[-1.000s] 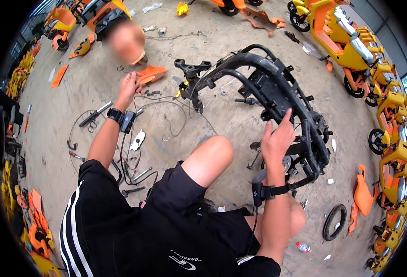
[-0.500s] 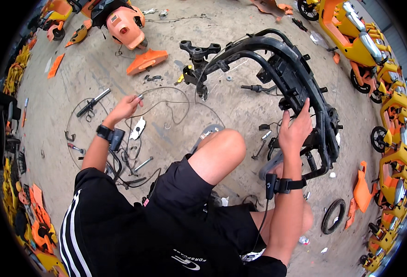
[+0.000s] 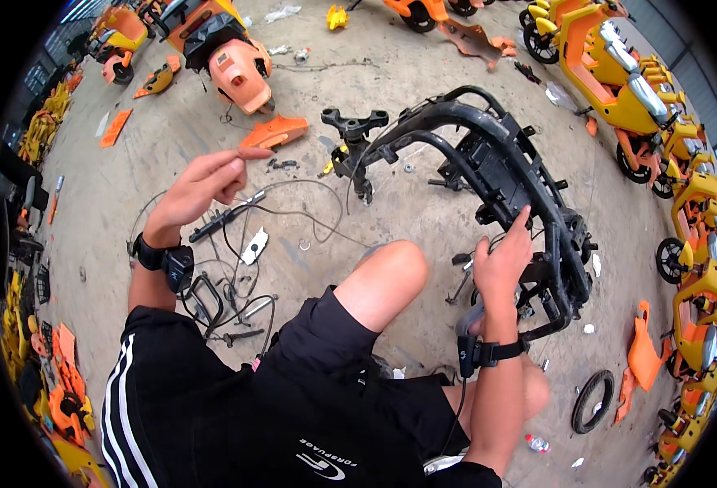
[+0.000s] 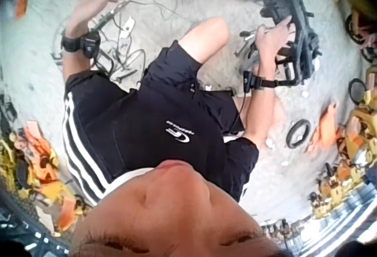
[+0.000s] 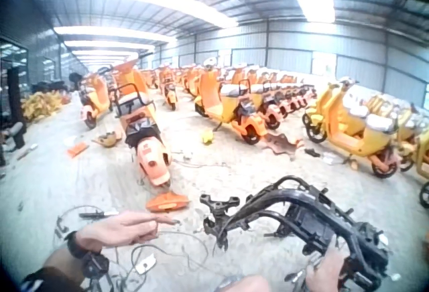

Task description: The person connects electrical wires on a motorcycle frame using a small tool. They route the wires through the frame and secure connections by hand while sitting on the floor.

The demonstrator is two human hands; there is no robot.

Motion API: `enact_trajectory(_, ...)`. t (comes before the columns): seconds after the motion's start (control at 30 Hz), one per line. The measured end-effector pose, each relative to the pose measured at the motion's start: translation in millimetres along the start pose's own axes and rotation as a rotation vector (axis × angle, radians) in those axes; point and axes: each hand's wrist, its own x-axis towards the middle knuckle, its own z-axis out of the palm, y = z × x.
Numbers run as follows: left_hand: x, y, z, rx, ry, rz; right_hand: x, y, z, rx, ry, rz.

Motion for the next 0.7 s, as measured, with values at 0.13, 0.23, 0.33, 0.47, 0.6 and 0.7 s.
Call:
enact_trajectory(0.13, 6.7, 32.7, 18.0, 0.460, -0.159, 0.167, -1.0, 13.7, -3.8, 0.027, -0.049, 0.030)
enact_trajectory(0.23, 18.5, 19.1, -3.5, 0.545, -0.074, 0.291, -0.4, 17.7, -6.6, 0.036, -0.044, -0.009)
enact_trajectory(0.33, 2.4, -23.3, -66.4, 0.782, 0.364, 0.321, 1.7, 10.8, -4.2, 0.089, -0.092, -0.021)
enact_trajectory(0.47, -52.6, -8.0, -113.8, 0.967, 0.656, 0.093, 0.5, 11.8, -2.3, 0.137, -0.142, 0.004)
enact_trajectory(0.6, -81.1, 89.7, -90.8, 0.949, 0.670, 0.238, 3.3, 14.2, -9.8, 0.119, -0.113, 0.035)
enact_trajectory(0.7, -87.1, 163.4, -38.2, 0.733, 0.262, 0.180, 10.5, 10.1, -26.2, 0.125, -0.063, 0.123)
